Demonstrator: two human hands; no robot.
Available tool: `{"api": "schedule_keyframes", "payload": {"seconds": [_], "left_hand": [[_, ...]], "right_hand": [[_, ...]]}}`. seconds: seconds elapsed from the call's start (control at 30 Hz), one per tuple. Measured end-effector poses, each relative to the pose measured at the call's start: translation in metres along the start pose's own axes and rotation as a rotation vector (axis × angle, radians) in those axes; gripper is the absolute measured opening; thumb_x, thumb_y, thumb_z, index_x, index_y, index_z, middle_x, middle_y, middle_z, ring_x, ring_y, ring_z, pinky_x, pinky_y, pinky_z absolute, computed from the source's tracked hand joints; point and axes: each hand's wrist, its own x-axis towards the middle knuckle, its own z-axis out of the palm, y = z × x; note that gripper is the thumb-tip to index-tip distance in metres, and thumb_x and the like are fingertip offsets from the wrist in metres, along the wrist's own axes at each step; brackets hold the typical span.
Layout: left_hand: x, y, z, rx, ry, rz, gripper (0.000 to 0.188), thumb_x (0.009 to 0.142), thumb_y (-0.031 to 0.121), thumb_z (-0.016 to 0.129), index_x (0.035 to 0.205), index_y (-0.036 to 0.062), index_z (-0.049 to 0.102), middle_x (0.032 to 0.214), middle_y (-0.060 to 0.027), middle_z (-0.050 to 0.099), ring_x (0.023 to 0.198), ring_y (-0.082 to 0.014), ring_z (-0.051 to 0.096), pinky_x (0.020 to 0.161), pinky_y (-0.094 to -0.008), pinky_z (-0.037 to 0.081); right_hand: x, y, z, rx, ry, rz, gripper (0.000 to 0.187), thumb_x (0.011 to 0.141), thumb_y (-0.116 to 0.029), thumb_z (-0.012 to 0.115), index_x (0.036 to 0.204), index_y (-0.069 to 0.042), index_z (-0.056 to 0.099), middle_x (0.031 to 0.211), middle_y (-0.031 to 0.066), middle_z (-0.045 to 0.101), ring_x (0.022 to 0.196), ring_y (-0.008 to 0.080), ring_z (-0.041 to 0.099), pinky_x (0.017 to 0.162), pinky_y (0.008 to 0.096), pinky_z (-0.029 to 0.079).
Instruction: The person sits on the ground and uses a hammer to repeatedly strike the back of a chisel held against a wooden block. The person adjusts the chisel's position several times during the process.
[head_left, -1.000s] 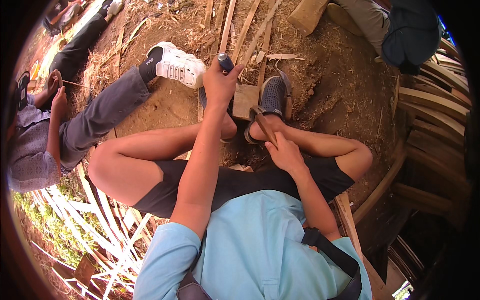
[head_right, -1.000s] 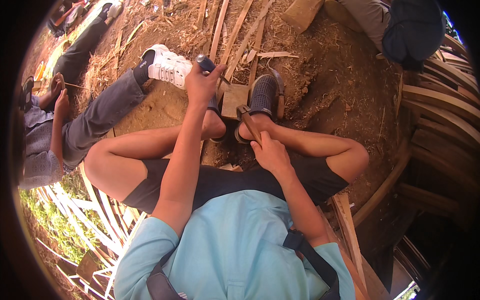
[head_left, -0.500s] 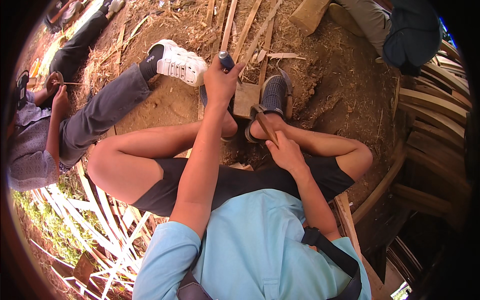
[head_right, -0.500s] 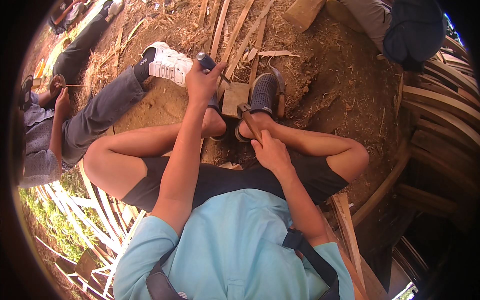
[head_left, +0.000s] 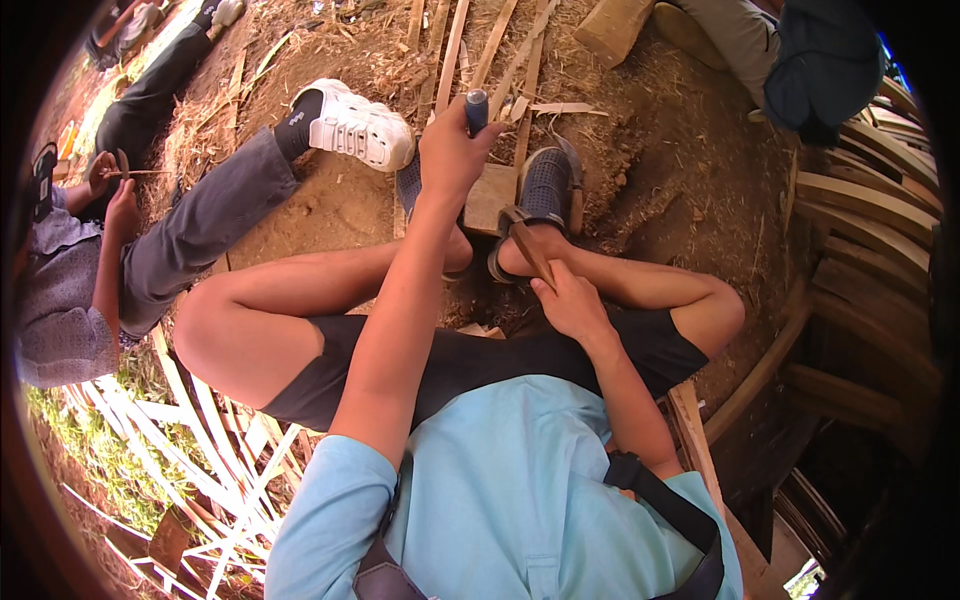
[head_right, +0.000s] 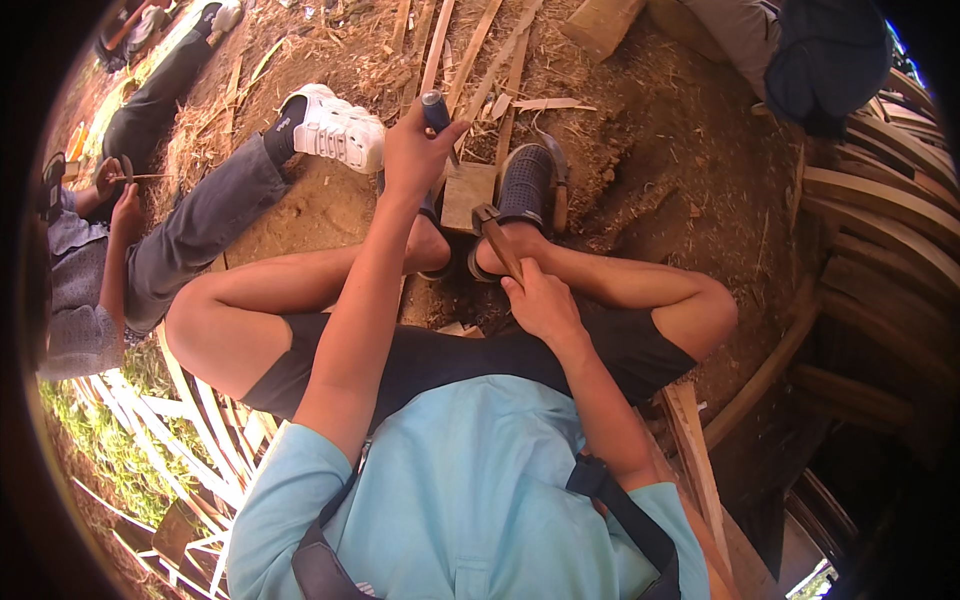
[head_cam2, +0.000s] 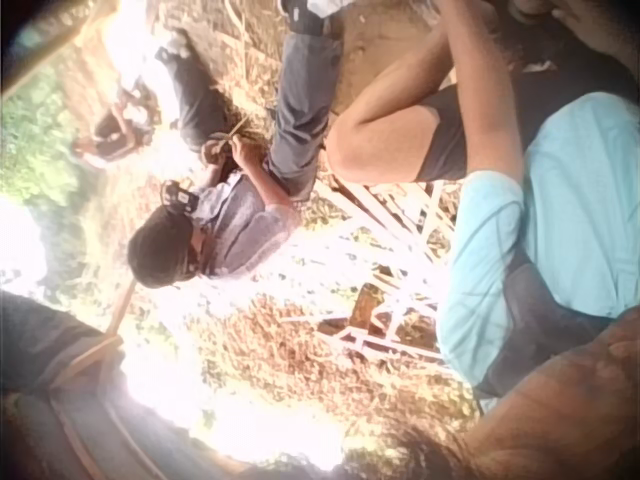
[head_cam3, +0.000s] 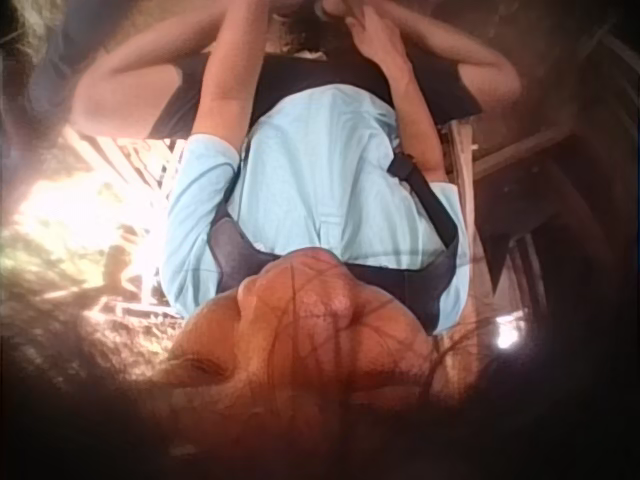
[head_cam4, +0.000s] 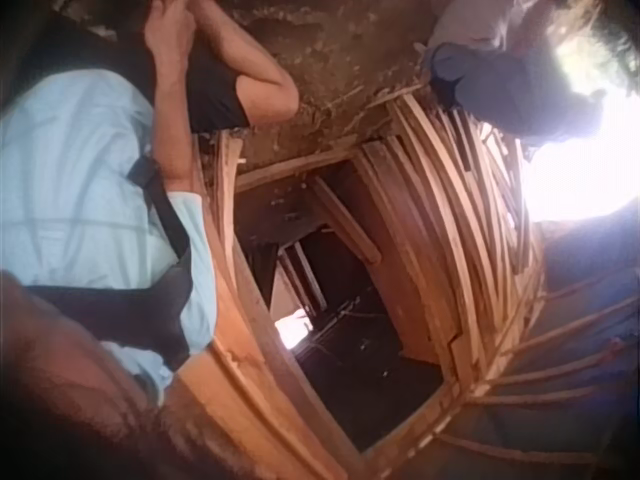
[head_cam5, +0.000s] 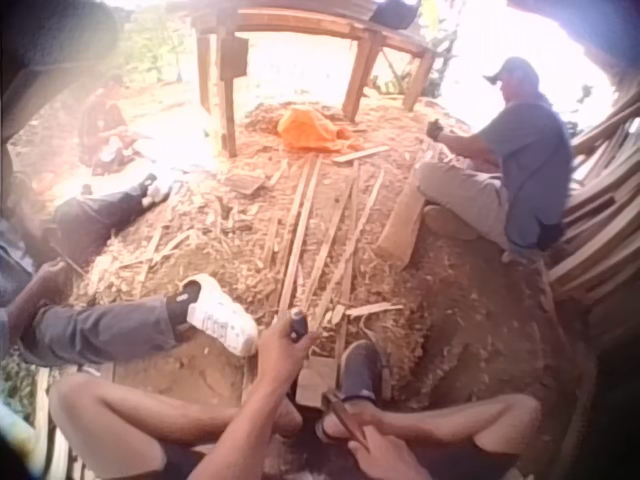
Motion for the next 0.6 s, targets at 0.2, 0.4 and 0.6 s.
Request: {"api": "schedule_keyframes", "payload": {"seconds": [0.2, 0.4, 0.6], "left_hand": [[0.006, 0.0, 0.013, 0.077, -0.066, 0.141, 0.032, 0.077, 0.026, 0.081, 0.097, 0.0066, 0.065, 0.073, -0.01, 0.066, 0.065, -0.0241, 0.063, 0.064, -0.0357, 0.049], [0.003, 0.01, 0.012, 0.044, -0.161, 0.118, 0.029, 0.078, 0.024, 0.078, 0.096, 0.0083, 0.061, 0.086, -0.0132, 0.066, 0.082, -0.0347, 0.064, 0.071, -0.0424, 0.049], [0.003, 0.008, 0.015, 0.041, -0.145, 0.128, 0.03, 0.078, 0.026, 0.077, 0.096, 0.0082, 0.06, 0.083, -0.0145, 0.064, 0.081, -0.0373, 0.063, 0.071, -0.0445, 0.048]], "right_hand": [[0.002, 0.004, -0.018, 0.374, 0.175, -0.056, 0.032, 0.097, -0.029, 0.054, 0.112, -0.002, 0.053, 0.084, 0.023, 0.064, 0.085, 0.0425, 0.064, 0.078, 0.0454, 0.048], [-0.011, -0.044, -0.101, 0.525, 0.361, -0.195, 0.029, 0.102, -0.029, 0.049, 0.113, -0.002, 0.051, 0.07, 0.0031, 0.052, 0.058, 0.011, 0.051, 0.051, 0.0255, 0.041], [-0.039, -0.099, -0.134, 0.484, 0.718, -0.509, 0.029, 0.104, -0.027, 0.047, 0.119, -0.002, 0.051, 0.067, -0.0023, 0.048, 0.053, 0.0041, 0.045, 0.046, 0.0199, 0.037]]}}
